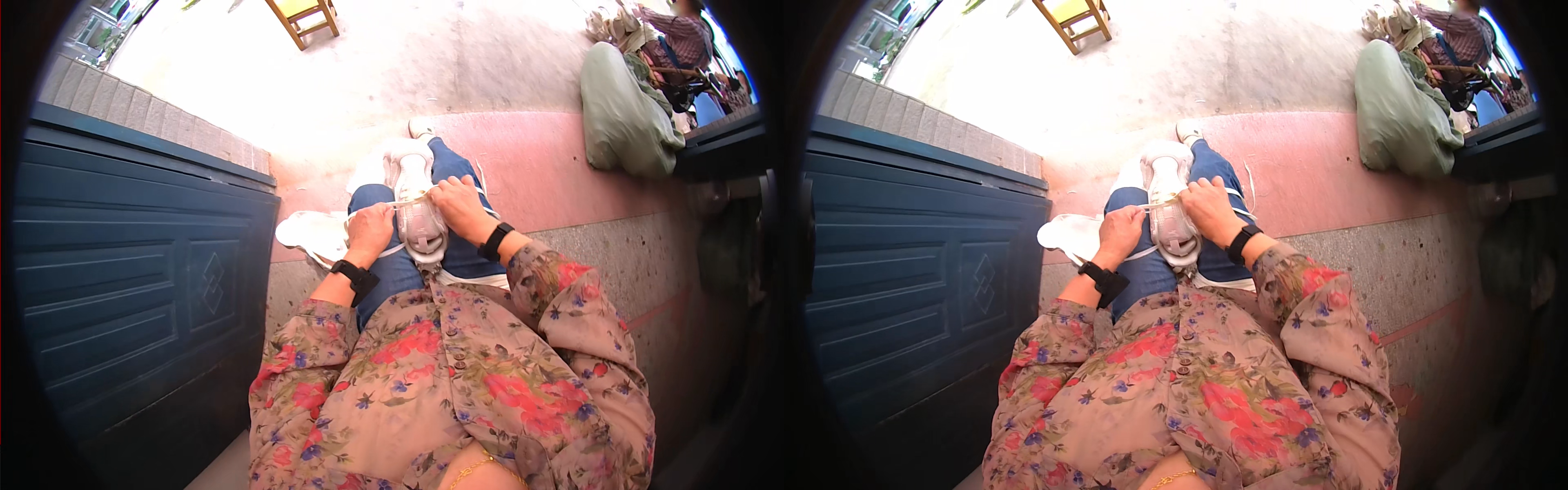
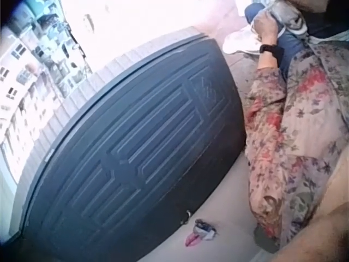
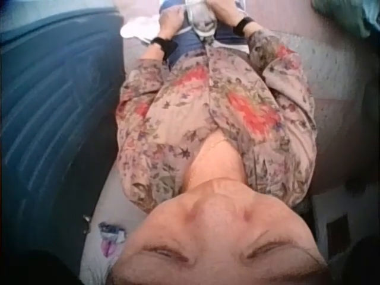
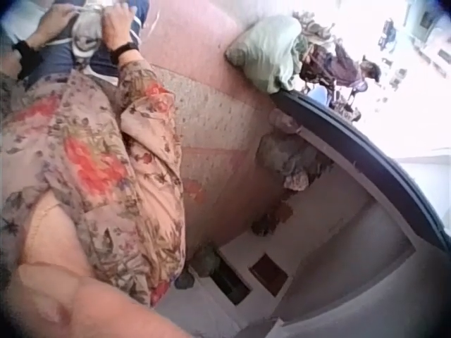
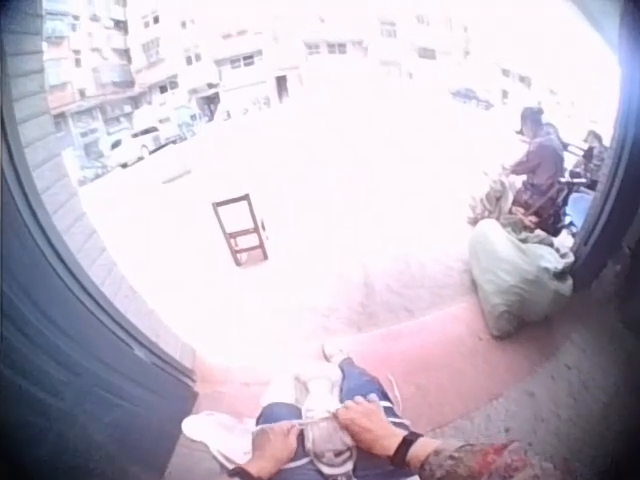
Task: The recorder is lacing a white shoe while sitting down.
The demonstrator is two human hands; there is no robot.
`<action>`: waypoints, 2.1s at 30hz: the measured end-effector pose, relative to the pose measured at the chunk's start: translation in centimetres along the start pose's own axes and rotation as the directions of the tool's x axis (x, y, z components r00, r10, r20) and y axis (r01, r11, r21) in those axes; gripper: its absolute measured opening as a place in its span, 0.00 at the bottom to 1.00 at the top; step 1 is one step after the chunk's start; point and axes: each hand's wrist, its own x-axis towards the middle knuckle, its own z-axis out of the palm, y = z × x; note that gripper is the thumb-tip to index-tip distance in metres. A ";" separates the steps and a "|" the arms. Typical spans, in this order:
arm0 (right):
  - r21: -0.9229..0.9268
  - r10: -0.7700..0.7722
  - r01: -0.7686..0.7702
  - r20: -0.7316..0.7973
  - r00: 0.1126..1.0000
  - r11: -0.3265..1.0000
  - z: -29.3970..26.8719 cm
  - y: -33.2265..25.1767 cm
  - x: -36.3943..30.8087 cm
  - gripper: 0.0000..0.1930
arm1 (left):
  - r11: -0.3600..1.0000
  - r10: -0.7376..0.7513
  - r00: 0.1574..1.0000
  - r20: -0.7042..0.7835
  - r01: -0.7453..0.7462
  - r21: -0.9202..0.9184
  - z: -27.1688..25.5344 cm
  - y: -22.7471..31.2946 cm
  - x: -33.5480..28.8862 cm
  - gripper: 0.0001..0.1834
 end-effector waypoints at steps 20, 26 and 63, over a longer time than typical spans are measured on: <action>-0.042 0.119 -0.119 -0.005 0.993 0.992 -0.3 -1.9 -1.4 0.10 | 0.946 0.208 0.977 -0.042 -0.190 0.264 0.6 1.4 0.9 0.07; -0.028 0.188 -0.186 0.084 0.979 0.982 -0.5 -2.5 -1.5 0.14 | 0.956 0.037 0.995 0.089 -0.061 0.288 0.3 1.5 1.9 0.11; -0.217 -0.146 0.176 0.149 0.978 0.960 -1.9 -2.2 0.7 0.06 | 0.824 0.130 0.986 0.108 -0.047 -0.565 0.3 2.7 5.3 0.06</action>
